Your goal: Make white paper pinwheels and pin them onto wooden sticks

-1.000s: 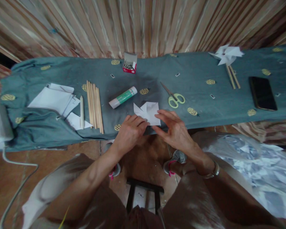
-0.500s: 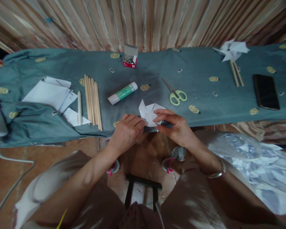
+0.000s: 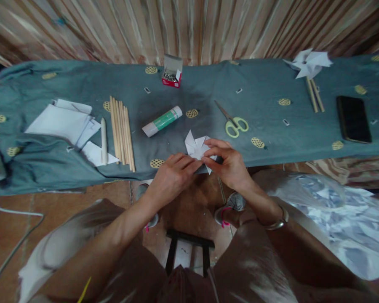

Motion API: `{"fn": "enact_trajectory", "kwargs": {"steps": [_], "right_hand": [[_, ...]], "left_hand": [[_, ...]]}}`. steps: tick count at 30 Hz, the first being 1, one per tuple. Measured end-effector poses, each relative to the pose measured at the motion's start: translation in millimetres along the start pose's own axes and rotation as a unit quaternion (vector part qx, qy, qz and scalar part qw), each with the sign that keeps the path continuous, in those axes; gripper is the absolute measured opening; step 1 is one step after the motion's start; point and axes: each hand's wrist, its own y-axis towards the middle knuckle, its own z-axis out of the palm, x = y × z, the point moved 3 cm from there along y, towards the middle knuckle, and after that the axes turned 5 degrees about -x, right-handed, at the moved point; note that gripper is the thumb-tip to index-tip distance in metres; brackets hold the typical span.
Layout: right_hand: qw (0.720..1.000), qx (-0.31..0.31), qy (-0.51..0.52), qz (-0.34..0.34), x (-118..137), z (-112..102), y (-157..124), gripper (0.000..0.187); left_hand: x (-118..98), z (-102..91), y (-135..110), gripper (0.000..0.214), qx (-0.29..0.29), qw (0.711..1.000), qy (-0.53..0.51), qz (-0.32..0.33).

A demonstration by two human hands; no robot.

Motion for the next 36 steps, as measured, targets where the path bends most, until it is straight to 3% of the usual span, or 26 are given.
{"fn": "enact_trajectory", "kwargs": {"steps": [24,36], "right_hand": [[0.999,-0.024,-0.035,-0.002,3.0,2.9,0.7,0.007],[0.999,-0.031,-0.033,-0.003,2.6,3.8,0.0,0.007]], "left_hand": [[3.2,4.2,2.7,0.017,-0.042,0.999,-0.019,-0.009],[4.8,5.9,1.4,0.018,-0.03,0.999,-0.014,-0.021]]}}
